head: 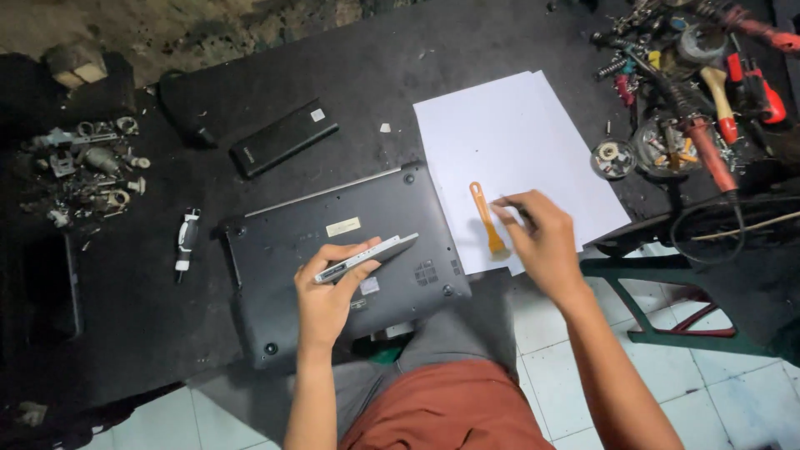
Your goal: Disassembling a laptop to remove the internal hard drive using a screwdriver and prying tool.
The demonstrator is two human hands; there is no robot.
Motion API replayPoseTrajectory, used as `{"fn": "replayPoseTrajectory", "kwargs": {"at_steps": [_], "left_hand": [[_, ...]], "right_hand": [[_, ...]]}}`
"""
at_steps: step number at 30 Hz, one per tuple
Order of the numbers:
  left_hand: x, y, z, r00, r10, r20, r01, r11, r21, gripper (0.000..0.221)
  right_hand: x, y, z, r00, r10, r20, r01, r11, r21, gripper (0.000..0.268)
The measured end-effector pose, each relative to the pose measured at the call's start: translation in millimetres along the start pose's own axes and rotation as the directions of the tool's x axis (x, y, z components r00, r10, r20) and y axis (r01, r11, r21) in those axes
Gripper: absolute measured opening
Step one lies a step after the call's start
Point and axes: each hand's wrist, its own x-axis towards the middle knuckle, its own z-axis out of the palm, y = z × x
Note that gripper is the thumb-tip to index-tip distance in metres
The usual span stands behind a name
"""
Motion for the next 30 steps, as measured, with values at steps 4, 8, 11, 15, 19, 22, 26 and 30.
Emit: {"fn": "replayPoseTrajectory", "kwargs": {"at_steps": [4, 8, 11, 15, 19, 22, 26, 30], "left_hand": [[-2, -3, -1, 0.999, 0.040, 0.012, -0.040, 0.999, 0.002, 0.023], [-1, 1, -1, 0.999, 0.044, 0.010, -0.044, 0.999, 0.014, 0.024], [0, 0, 0, 0.998, 0.068, 0.012, -0.069, 0.997, 0.042, 0.023], [2, 9, 2, 1.000, 0.024, -0.017, -0.019, 0.971, 0.239, 0.014], [3, -25, -9, 0.972, -0.194, -0.133, 0.230, 0.906, 0.355, 0.027], [9, -24, -12, 0.953, -0.200, -0.226, 0.280, 0.865, 0.415, 0.029], [15, -13, -16, 0.938, -0.305, -0.163, 0.335, 0.919, 0.206, 0.047], [24, 5, -13, 0.894, -0.447, 0.033, 0.436, 0.884, 0.168, 0.051]], "right_hand": [[1, 17, 2, 0.997, 0.062, -0.039, -0.067, 0.985, -0.162, 0.011], [-9, 5, -9, 0.981, 0.183, 0.062, -0.183, 0.983, -0.006, 0.035], [-27, 10, -21, 0.944, 0.298, 0.140, -0.313, 0.943, 0.109, 0.032], [-46, 14, -42, 0.954, 0.235, 0.185, -0.277, 0.929, 0.246, 0.026], [-61, 5, -61, 0.958, 0.240, 0.157, -0.271, 0.938, 0.218, 0.030], [-66, -1, -65, 0.986, 0.087, 0.140, -0.120, 0.962, 0.246, 0.063], [-71, -2, -50, 0.981, 0.051, 0.186, -0.112, 0.936, 0.334, 0.077], [-69, -25, -33, 0.971, 0.215, 0.107, -0.239, 0.836, 0.494, 0.020]]}}
